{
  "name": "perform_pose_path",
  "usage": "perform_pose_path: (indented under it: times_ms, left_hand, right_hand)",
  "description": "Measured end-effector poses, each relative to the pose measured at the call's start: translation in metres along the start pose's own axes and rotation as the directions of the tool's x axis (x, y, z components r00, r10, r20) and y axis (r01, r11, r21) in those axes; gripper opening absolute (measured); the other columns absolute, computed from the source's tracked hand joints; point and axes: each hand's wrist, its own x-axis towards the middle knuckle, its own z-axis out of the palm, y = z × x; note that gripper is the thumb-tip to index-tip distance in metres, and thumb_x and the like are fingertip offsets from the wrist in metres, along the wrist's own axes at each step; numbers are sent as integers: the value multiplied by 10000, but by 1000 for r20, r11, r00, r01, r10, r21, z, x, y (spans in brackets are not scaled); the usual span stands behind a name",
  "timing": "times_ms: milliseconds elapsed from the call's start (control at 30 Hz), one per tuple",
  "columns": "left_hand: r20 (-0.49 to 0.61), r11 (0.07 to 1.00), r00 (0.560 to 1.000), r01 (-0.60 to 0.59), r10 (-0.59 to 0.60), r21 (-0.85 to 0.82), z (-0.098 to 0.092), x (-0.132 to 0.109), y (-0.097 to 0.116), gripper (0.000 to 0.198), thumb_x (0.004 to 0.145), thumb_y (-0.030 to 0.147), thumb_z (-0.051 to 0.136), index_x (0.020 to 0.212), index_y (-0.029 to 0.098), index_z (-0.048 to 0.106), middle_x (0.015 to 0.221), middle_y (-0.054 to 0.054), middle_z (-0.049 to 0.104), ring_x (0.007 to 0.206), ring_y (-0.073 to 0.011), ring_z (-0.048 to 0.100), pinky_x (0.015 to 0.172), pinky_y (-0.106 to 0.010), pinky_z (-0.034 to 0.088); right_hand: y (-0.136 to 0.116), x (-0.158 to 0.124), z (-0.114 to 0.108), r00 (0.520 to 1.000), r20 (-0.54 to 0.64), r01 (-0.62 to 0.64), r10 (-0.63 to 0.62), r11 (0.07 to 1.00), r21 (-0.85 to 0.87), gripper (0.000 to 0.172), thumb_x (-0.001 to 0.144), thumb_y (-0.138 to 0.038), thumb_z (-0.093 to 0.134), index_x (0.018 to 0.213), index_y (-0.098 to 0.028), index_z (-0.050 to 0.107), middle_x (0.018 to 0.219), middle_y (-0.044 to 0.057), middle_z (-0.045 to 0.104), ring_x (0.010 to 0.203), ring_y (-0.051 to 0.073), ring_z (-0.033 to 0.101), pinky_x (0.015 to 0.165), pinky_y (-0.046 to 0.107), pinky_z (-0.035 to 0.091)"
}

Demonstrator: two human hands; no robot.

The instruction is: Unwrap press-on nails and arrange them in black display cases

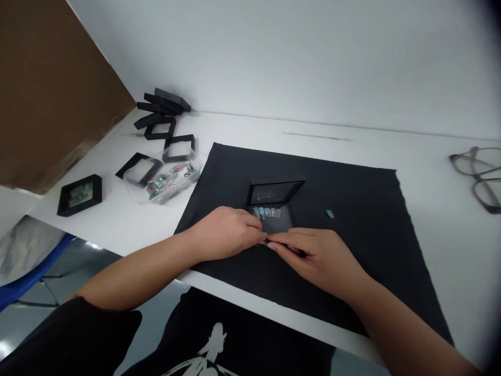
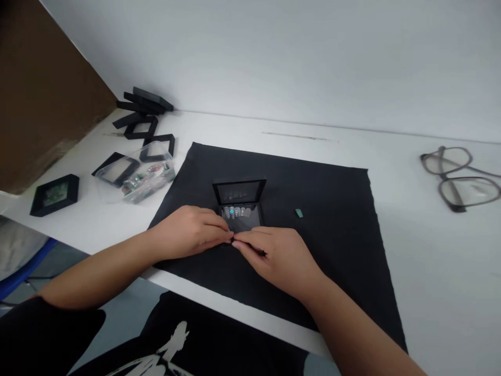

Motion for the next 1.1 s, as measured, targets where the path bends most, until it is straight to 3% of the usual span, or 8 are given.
perform_pose_path:
  times_ms: [133,367,600,767,933,1100]
  left_hand:
    - [-29,1000,1000,-1,2,21,-2,0,3,239,1025,307,576,944,212,780,954,24,802,826,-147,737,623,-282,507]
    - [17,996,997,81,-80,-30,-7,3,6,377,1025,382,574,792,168,779,889,-37,772,869,-182,707,731,-304,546]
    - [47,997,996,68,-69,36,-9,0,3,347,1012,380,594,787,188,777,876,-25,760,858,-187,690,620,-287,477]
    - [85,996,992,87,-88,18,-12,-2,2,313,995,358,625,769,184,754,793,8,759,783,-166,687,590,-283,439]
    - [84,996,993,79,-82,47,-13,-1,2,315,994,360,623,762,189,751,774,5,763,758,-165,689,593,-293,425]
    - [61,989,990,122,-127,78,-10,2,4,301,964,354,651,727,188,736,738,23,754,725,-173,689,546,-313,385]
  right_hand:
    - [0,0,-2,1000,-8,14,-14,998,-58,208,988,-285,607,1042,-235,802,724,-14,759,567,107,648,526,229,443]
    - [1,2,-4,997,49,-63,66,996,-69,218,974,-316,604,1061,-243,790,655,-33,706,514,106,611,481,231,417]
    - [2,2,-3,998,24,-61,63,995,-80,238,990,-376,590,1050,-251,783,634,-33,699,499,113,613,475,242,411]
    - [0,4,1,999,18,-46,49,989,-140,236,995,-346,589,1086,-246,783,743,-13,787,502,118,647,489,250,448]
    - [-2,6,4,1000,22,7,-3,980,-199,266,1009,-329,559,1135,-238,775,866,16,832,646,152,746,581,263,527]
    - [-6,3,1,998,3,68,-69,980,-187,243,1011,-312,568,1102,-236,780,852,11,827,632,150,739,569,263,529]
